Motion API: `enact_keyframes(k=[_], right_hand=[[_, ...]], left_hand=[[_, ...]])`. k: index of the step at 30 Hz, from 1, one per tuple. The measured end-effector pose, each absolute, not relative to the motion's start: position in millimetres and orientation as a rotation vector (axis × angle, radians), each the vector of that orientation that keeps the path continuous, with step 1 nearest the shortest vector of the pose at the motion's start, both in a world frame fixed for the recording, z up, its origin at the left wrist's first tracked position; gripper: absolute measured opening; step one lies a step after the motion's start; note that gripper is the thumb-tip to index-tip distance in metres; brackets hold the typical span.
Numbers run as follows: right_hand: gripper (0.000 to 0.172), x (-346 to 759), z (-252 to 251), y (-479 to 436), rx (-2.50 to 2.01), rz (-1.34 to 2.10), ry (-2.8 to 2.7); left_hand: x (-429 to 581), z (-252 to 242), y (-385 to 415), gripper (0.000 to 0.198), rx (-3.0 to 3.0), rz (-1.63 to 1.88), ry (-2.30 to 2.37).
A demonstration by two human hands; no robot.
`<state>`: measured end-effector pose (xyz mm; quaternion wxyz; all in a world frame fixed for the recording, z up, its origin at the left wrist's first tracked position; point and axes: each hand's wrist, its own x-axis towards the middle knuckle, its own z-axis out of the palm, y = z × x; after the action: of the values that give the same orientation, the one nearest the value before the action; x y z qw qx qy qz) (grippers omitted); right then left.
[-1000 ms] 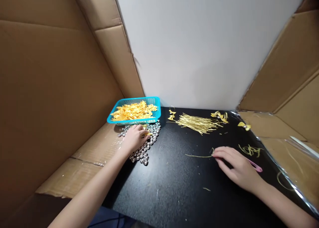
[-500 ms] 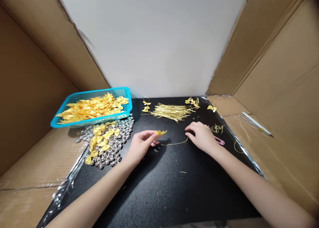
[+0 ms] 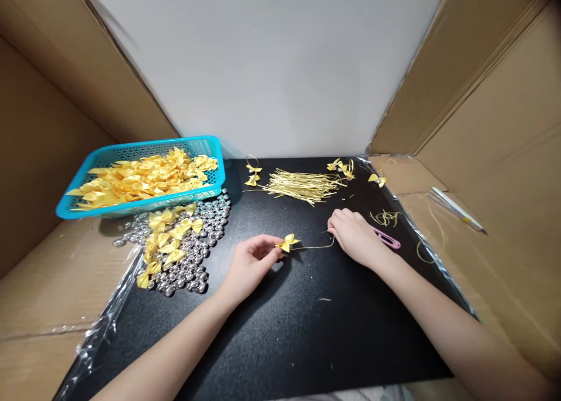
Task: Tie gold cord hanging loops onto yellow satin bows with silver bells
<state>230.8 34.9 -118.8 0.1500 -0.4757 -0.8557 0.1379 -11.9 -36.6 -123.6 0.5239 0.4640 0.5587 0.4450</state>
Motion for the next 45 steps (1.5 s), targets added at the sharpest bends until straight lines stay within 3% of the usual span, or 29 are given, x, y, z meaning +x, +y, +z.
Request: enact_keyframes(k=[7, 18, 30, 39, 45], right_hand=[[0.015, 232, -131, 36, -1.248, 0.673, -2.054], [0.035, 239, -112, 41, -0.931, 1.159, -1.027], [0.035, 204, -120, 3, -1.092, 1.77, -1.056], [0.034, 192, -127, -12, -0.994, 1.829, -1.341], [0.023, 192, -126, -15, -1.003, 1.743, -1.413]], left_hand=[[-12, -128, -42, 0.02, 1.148, 1.137, 1.415], [-9, -120, -46, 0.012, 1.18, 1.188, 1.335], [-4, -123, -43, 0.034, 0.747, 1.127, 1.168], [-2, -119, -47, 0.021, 0.662, 0.99, 1.064], [-2, -120, -50, 0.041, 0.835, 1.063, 1.06]])
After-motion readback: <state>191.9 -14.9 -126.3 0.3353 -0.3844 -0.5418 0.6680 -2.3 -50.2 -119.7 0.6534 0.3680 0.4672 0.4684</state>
